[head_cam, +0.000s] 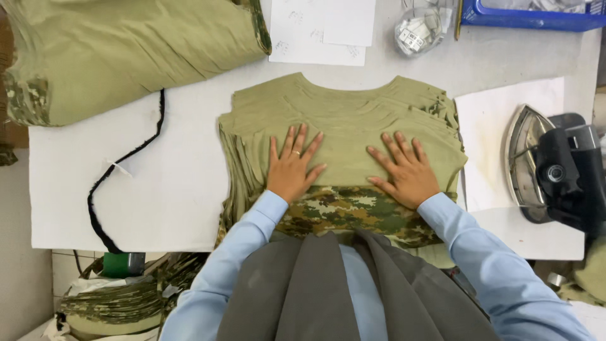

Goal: The person irons a stack of folded military-style shirts on a white table. They repeatedly pick up a small white label, place it on the chest area of the top shirt, and press it with a steam iron. The person then folds the shirt and moves it to a separate pile before repeating the process with the next shirt in the stack.

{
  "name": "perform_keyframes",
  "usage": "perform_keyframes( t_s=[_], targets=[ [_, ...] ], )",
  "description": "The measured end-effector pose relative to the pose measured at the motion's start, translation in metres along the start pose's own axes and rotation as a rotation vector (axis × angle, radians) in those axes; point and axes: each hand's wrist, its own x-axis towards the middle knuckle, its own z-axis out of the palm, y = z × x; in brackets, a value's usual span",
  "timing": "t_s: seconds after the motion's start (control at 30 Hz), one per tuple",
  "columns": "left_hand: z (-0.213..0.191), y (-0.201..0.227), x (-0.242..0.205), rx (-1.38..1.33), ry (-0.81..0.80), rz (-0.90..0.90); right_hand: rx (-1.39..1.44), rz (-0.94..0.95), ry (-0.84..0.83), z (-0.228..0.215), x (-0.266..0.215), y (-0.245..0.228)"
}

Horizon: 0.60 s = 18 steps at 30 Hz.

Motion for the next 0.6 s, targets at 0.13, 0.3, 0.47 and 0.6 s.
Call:
perform_keyframes(
  t_s=[0.13,0.3,0.47,0.6],
  targets=[
    [0.013,0.001,-0.007,-0.040,0.017,-0.018,-0.040,0.179,0.200,0.031,0.052,0.085],
    [0.003,0.003,-0.006,0.031,-0.008,-0.034,0.062,0.135,0.453,-0.021,0.146,0.114],
    [0.005,0.003,-0.005,0.045,0.017,-0.038,0.129,0.398,0.122,0.018,0.197,0.158],
    [0.007,0.001,-0.006,0.033,-0.010,-0.042,0.077,0.195,0.348,0.003,0.166,0.141]
  ],
)
